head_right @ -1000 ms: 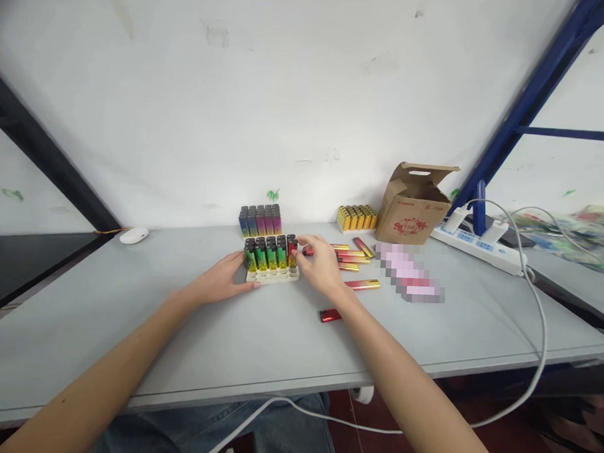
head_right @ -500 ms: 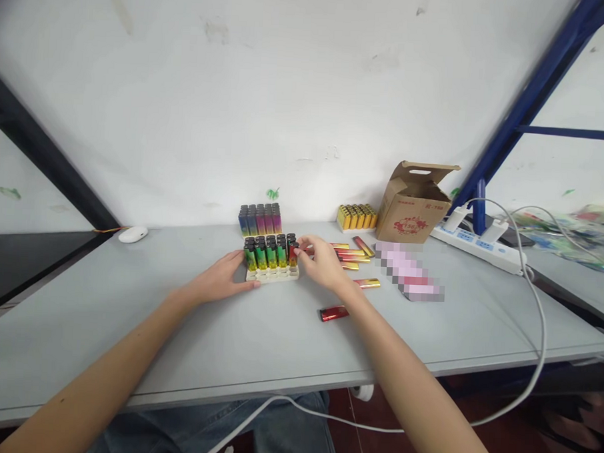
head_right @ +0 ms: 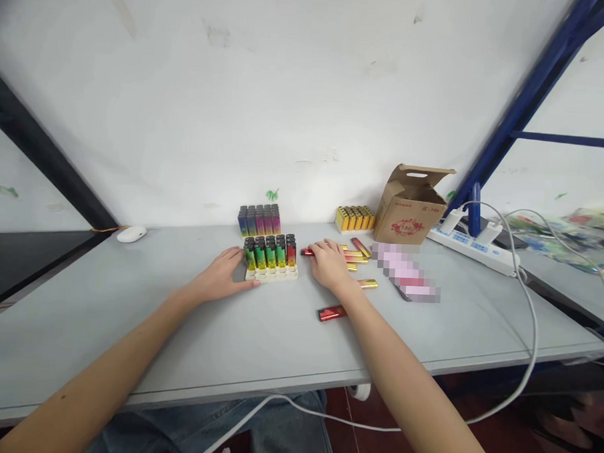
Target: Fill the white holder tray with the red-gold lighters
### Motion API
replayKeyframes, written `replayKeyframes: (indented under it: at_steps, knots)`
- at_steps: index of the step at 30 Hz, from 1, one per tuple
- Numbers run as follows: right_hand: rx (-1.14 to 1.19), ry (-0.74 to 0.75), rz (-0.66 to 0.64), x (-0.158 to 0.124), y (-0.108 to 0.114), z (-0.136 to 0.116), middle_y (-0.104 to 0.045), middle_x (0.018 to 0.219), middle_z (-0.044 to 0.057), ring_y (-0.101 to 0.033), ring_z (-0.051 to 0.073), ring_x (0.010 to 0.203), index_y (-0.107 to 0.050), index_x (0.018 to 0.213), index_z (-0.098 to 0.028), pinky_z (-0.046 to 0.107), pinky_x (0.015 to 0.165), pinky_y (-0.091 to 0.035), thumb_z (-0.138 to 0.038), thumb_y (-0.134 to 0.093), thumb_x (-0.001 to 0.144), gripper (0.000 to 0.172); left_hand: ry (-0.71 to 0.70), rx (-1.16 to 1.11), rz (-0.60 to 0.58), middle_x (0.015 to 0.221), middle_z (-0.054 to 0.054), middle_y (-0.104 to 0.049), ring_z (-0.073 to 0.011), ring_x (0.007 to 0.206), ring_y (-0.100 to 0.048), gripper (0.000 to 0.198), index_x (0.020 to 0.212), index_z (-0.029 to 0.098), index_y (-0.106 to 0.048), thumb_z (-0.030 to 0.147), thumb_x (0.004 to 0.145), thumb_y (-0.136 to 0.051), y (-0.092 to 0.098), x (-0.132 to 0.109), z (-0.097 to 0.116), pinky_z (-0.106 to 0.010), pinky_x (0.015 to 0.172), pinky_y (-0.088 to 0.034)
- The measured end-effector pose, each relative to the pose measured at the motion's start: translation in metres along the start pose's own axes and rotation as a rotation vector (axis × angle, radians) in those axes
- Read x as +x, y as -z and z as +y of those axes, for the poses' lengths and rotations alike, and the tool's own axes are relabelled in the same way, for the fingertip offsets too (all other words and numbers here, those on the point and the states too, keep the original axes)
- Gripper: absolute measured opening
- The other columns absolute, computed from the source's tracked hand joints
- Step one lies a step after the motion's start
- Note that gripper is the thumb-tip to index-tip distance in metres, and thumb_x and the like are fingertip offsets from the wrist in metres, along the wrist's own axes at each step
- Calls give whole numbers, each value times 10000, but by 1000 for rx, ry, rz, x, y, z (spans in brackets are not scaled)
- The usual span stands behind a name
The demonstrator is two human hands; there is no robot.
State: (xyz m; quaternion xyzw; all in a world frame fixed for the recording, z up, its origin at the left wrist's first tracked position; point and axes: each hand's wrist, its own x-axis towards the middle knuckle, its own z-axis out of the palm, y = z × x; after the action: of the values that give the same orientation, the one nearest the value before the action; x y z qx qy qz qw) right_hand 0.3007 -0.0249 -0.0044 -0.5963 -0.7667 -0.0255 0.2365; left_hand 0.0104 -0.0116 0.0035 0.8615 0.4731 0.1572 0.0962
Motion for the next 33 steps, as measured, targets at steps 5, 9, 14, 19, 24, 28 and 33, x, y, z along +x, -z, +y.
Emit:
replayKeyframes:
  at_steps: [5,9,14,19,24,28,33]
  knots:
    - [2,4,-75,0,0,-8,-692,1074,107,-585,241,1033,-662,1087,-168,364,953,-351,-138,-455,899,281,23,38,12,1413,-185,-463,-362,1367,-358,806,1351,131,-446,712,798,-521,-6,2,-2,-460,1104,-324]
    - [143,-5,-26,4,-2,-5,-668,1035,127,-576,246,1019,-654,1013,-164,386,944,-363,-190,-424,933,245,16,63,54,1371,-162,-492,-356,1330,-394,772,1329,168,-461,724,796,-513,-8,2,-3,-481,1099,-306]
    - [912,-304,274,15,8,-3,-625,1030,83,-604,190,914,-531,997,-198,356,852,-463,-259,-458,914,126,22,101,72,1308,-145,-516,-342,1291,-421,709,1281,179,-487,719,822,-476,-10,2,-6,-500,1087,-299]
    - [1732,-522,147,15,29,-13,-604,822,8,-596,141,677,-507,872,-211,311,699,-511,-231,-519,832,45,28,121,104,1318,-140,-524,-329,1301,-427,705,1294,194,-479,719,822,-481,-15,3,-2,-493,1101,-280]
    - [2038,-434,-104,7,36,-26,-457,618,-52,-460,94,515,-575,904,-183,241,570,-458,-199,-498,825,112,102,121,150,1320,-147,-537,-333,1261,-467,706,1331,187,-459,690,837,-488,-23,5,7,-489,1078,-302]
    - [1990,-377,-214,4,34,-41,-496,652,-32,-533,109,610,-578,837,-177,235,620,-467,-256,-568,858,82,73,99,142,1312,-138,-544,-319,1272,-461,680,1335,198,-455,671,848,-491,-24,6,9,-476,1086,-298]
    - [2015,-436,-195,3,30,-48,-506,666,-17,-550,123,639,-527,762,-187,233,610,-465,-165,-559,803,57,64,76,77,1341,-139,-517,-313,1313,-419,642,1334,208,-453,658,876,-454,-20,6,6,-496,1100,-275]
